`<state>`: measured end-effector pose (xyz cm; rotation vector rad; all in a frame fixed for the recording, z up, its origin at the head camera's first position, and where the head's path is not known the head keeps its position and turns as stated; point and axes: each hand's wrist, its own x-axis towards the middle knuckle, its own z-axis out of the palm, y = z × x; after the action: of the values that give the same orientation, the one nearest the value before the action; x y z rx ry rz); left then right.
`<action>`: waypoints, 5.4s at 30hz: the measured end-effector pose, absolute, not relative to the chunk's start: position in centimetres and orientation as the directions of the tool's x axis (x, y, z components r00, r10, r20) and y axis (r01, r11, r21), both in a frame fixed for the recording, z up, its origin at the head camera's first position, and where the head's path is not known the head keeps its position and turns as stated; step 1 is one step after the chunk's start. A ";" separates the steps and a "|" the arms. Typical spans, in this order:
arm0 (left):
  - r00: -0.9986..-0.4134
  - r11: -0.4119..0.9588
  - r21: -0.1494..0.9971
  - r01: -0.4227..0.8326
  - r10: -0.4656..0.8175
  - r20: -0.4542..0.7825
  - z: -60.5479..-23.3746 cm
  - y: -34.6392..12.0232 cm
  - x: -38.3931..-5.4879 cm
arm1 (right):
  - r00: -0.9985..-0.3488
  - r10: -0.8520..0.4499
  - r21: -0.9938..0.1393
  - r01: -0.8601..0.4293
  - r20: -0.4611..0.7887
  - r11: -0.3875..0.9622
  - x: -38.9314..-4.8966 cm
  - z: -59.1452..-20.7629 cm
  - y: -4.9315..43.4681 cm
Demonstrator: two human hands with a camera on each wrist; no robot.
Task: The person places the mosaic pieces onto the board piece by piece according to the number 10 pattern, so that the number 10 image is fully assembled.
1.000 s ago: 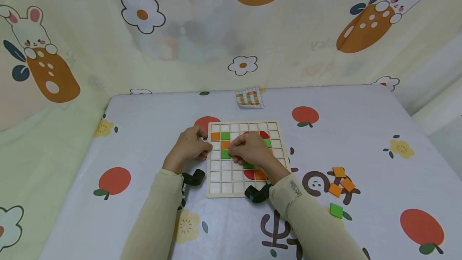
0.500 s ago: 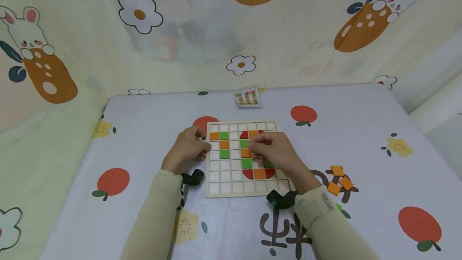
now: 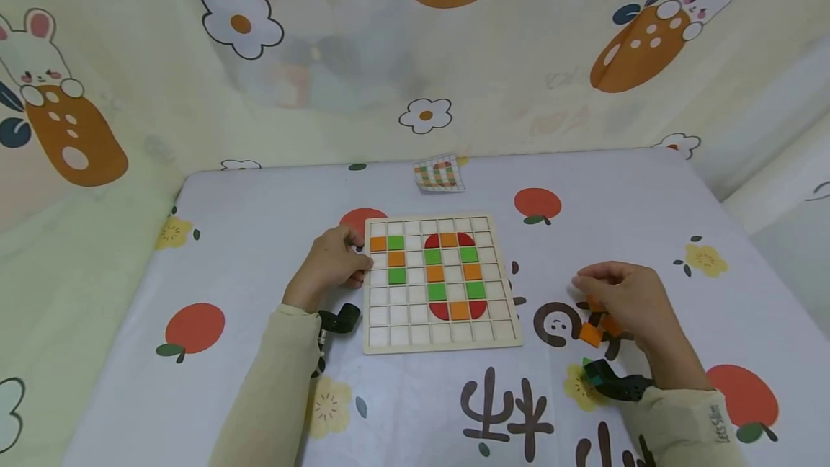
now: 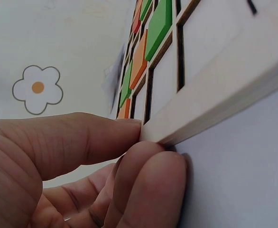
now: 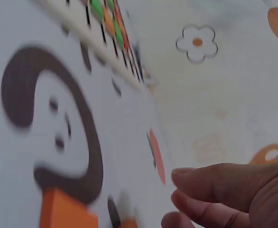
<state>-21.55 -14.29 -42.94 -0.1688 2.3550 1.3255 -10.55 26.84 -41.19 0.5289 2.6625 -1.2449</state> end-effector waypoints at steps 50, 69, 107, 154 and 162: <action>-0.909 0.532 0.798 -0.284 0.116 -0.401 -43.0 -14.4 -21.6 | -0.934 0.006 -0.857 0.330 -0.357 0.396 -12.5 -41.9 20.6; -0.912 0.526 0.804 -0.275 0.121 -0.392 -43.2 -14.5 -21.7 | -0.923 -0.123 -0.892 0.309 -0.365 0.329 -14.5 -41.6 14.9; -0.913 0.550 0.790 -0.271 0.115 -0.392 -43.3 -14.4 -21.6 | -0.886 -0.282 -0.897 0.259 -0.368 0.358 -16.8 -42.3 7.7; -0.913 0.547 0.791 -0.273 0.112 -0.392 -42.8 -14.2 -21.5 | -0.960 -0.114 -0.890 0.187 -0.255 0.417 -13.7 -41.4 15.2; -0.898 0.557 0.772 -0.306 0.099 -0.428 -42.7 -14.2 -21.6 | -0.954 0.068 -0.832 0.289 -0.292 0.474 -9.5 -41.4 23.0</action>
<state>-21.60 -14.20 -42.75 -0.1675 2.3688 1.2933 -9.54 22.98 -41.35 0.3074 2.5020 -1.4760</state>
